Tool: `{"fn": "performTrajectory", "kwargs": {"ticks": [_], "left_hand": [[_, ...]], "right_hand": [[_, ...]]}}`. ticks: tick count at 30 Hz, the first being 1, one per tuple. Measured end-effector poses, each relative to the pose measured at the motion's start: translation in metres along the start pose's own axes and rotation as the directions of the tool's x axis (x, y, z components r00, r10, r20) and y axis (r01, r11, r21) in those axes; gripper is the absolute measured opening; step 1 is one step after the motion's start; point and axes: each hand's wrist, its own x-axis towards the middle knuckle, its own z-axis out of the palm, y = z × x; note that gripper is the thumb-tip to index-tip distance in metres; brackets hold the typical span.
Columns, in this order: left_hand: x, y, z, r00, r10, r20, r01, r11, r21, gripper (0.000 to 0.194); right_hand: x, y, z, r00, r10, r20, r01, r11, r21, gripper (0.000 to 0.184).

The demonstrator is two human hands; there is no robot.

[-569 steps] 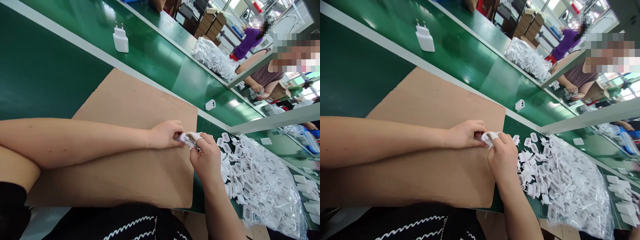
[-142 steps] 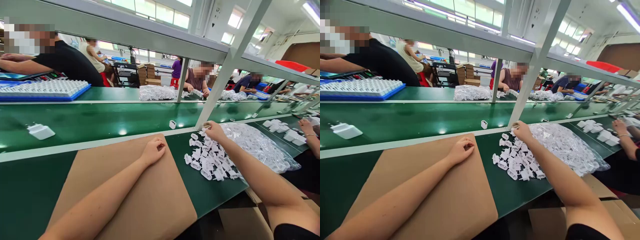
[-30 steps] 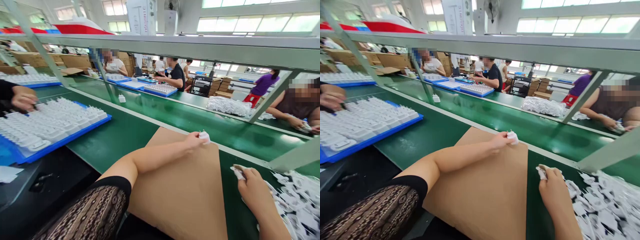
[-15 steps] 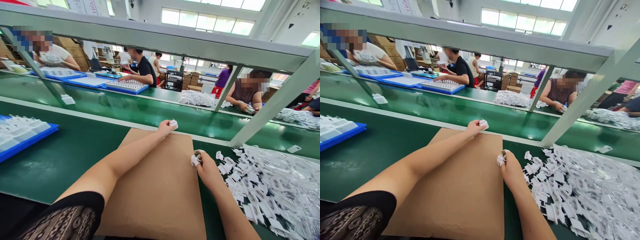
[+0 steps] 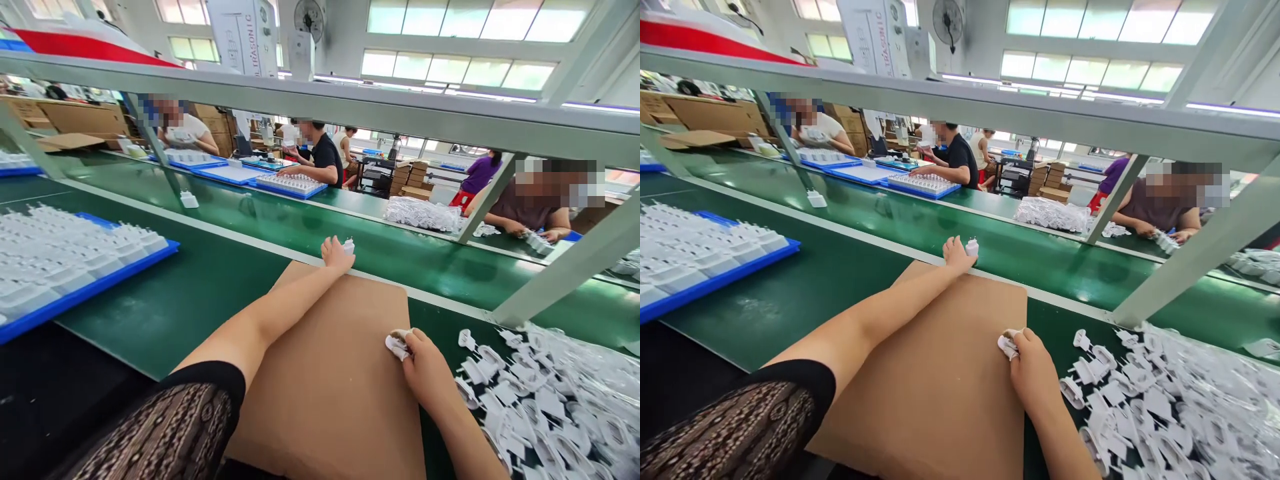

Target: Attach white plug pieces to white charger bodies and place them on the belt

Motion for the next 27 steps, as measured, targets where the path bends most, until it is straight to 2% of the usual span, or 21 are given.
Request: {"fn": "performTrajectory", "kwargs": {"ticks": [2, 3, 4, 6, 8, 9, 14, 15, 19, 20, 22, 25, 27], "left_hand": [[-0.027, 0.001, -0.003, 0.986, 0.169, 0.008, -0.168, 0.985, -0.047, 0.071], [-0.043, 0.000, -0.003, 0.959, 0.278, 0.054, -0.272, 0.957, -0.097, 0.062], [-0.060, -0.002, -0.003, 0.922, 0.367, 0.121, -0.348, 0.925, -0.154, 0.053], [-0.091, -0.010, -0.001, 0.830, 0.486, 0.275, -0.404, 0.863, -0.304, 0.037], [-0.115, -0.018, 0.004, 0.750, 0.539, 0.383, -0.358, 0.818, -0.450, 0.029], [-0.123, -0.021, 0.006, 0.725, 0.547, 0.419, -0.321, 0.806, -0.497, 0.026], [-0.130, -0.023, 0.004, 0.697, 0.453, 0.556, -0.151, 0.850, -0.504, 0.018], [-0.130, -0.021, 0.001, 0.668, 0.459, 0.585, -0.137, 0.849, -0.511, 0.019], [-0.130, -0.016, -0.010, 0.474, 0.548, 0.689, -0.125, 0.816, -0.564, 0.026], [-0.131, -0.016, -0.011, 0.443, 0.558, 0.702, -0.115, 0.812, -0.572, 0.027], [-0.131, -0.016, -0.012, 0.419, 0.556, 0.718, -0.081, 0.810, -0.580, 0.029], [-0.130, -0.016, -0.013, 0.409, 0.534, 0.740, -0.012, 0.814, -0.581, 0.029], [-0.128, -0.016, -0.013, 0.406, 0.519, 0.752, 0.004, 0.822, -0.569, 0.028]], "right_hand": [[-0.001, 0.000, 0.000, 0.999, 0.000, -0.037, 0.002, 0.999, 0.035, 0.022], [-0.001, -0.001, -0.001, 0.999, 0.003, -0.047, 0.000, 0.998, 0.064, 0.021], [-0.001, -0.002, -0.002, 0.999, 0.010, -0.051, -0.005, 0.995, 0.098, 0.021], [-0.002, -0.006, -0.003, 0.998, 0.031, -0.052, -0.021, 0.986, 0.167, 0.024], [-0.003, -0.010, -0.004, 0.998, 0.049, -0.042, -0.039, 0.974, 0.221, 0.031], [-0.003, -0.011, -0.003, 0.998, 0.053, -0.026, -0.045, 0.970, 0.237, 0.033], [-0.002, -0.010, 0.005, 0.997, 0.071, 0.035, -0.078, 0.962, 0.261, 0.030], [-0.001, -0.008, 0.006, 0.996, 0.087, 0.026, -0.091, 0.958, 0.271, 0.028], [0.001, 0.001, 0.009, 0.975, 0.214, -0.056, -0.184, 0.926, 0.331, 0.031], [0.002, 0.002, 0.010, 0.965, 0.253, -0.062, -0.214, 0.905, 0.368, 0.034], [0.003, 0.004, 0.011, 0.946, 0.322, -0.031, -0.266, 0.830, 0.490, 0.039], [0.005, 0.003, 0.014, 0.917, 0.390, 0.077, -0.332, 0.644, 0.689, 0.046], [0.006, 0.003, 0.015, 0.888, 0.435, 0.149, -0.386, 0.529, 0.756, 0.051]]}}
